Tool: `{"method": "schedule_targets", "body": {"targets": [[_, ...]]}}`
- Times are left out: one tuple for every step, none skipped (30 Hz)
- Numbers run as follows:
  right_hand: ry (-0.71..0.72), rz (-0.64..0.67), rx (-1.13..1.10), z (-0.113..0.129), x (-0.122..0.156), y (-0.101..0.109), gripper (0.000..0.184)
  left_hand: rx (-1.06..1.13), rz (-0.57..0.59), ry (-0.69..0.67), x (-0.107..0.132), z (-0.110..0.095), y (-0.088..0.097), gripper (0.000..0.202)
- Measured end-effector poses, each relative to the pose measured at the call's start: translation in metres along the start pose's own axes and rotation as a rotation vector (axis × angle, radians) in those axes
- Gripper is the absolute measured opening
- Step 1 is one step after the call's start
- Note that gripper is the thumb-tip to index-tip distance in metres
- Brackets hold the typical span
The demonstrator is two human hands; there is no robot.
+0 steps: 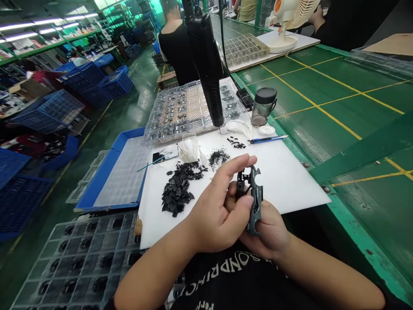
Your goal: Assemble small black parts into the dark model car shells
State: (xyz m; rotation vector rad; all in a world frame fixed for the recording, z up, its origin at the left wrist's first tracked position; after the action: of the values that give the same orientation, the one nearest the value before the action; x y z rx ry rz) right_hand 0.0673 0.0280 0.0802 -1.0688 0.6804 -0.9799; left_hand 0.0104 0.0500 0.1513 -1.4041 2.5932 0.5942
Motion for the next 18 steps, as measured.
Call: {"method": "schedule_targets", "body": {"targets": [[0.003,0.003,0.010,-0.001,0.000,0.000,0.005,-0.007,0.026,-0.012,0.001,0.000,0.000,0.065],[0.001,0.005,0.017,-0.002,-0.001,0.000,0.006,-0.011,0.059,-0.018,0.003,0.001,0.000,0.069],[-0.004,0.006,0.023,-0.003,-0.001,0.000,0.006,-0.014,0.093,-0.017,0.004,0.002,0.000,0.076],[-0.007,0.002,0.029,-0.003,-0.002,0.000,0.006,-0.017,0.124,-0.012,0.006,0.004,0.001,0.083],[-0.011,-0.008,0.043,-0.004,-0.002,0.001,0.007,-0.021,0.145,-0.005,0.007,0.006,0.003,0.092],[-0.018,-0.018,0.070,-0.004,-0.003,0.001,0.009,-0.027,0.154,0.002,0.008,0.009,0.005,0.101],[-0.030,-0.028,0.115,-0.004,-0.003,0.002,0.011,-0.034,0.155,0.014,0.010,0.012,0.008,0.109],[-0.046,-0.038,0.182,-0.004,-0.004,0.004,0.012,-0.034,0.146,0.031,0.012,0.016,0.011,0.115],[-0.071,-0.040,0.272,-0.005,-0.004,0.005,0.013,-0.017,0.134,0.060,0.014,0.021,0.014,0.116],[-0.100,-0.034,0.376,-0.005,-0.004,0.006,0.012,0.025,0.128,0.098,0.018,0.027,0.016,0.113],[-0.127,-0.030,0.491,-0.005,-0.004,0.007,0.012,0.094,0.126,0.139,0.022,0.034,0.017,0.106],[-0.138,-0.033,0.607,-0.004,-0.004,0.009,0.014,0.180,0.120,0.171,0.027,0.041,0.017,0.098],[-0.135,-0.049,0.721,-0.002,-0.004,0.011,0.017,0.265,0.102,0.181,0.033,0.047,0.017,0.090],[-0.120,-0.072,0.823,0.001,-0.004,0.012,0.018,0.330,0.063,0.171,0.038,0.053,0.018,0.085],[-0.108,-0.100,0.911,0.004,-0.004,0.014,0.016,0.366,0.002,0.143,0.043,0.057,0.021,0.083],[-0.108,-0.129,0.978,0.005,-0.004,0.015,0.012,0.375,-0.075,0.101,0.049,0.060,0.024,0.083],[-0.124,-0.150,1.021,0.004,-0.003,0.017,0.010,0.365,-0.155,0.064,0.054,0.063,0.027,0.084],[-0.154,-0.162,1.042,0.002,-0.003,0.018,0.009,0.346,-0.220,0.036,0.059,0.066,0.029,0.086]]}}
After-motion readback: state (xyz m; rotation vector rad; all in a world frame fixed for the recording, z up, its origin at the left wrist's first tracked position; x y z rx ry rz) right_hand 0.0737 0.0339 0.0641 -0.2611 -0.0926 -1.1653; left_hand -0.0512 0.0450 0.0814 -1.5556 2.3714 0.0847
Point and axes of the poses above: each hand's wrist, its own x-axis away from the middle knuckle, its own y-axis out of the back of the hand, z = x × y, the point moved 7 cm from there along -x, towards the middle knuckle, and after that the axes turned 5 degrees about z, right-handed, at the moved point
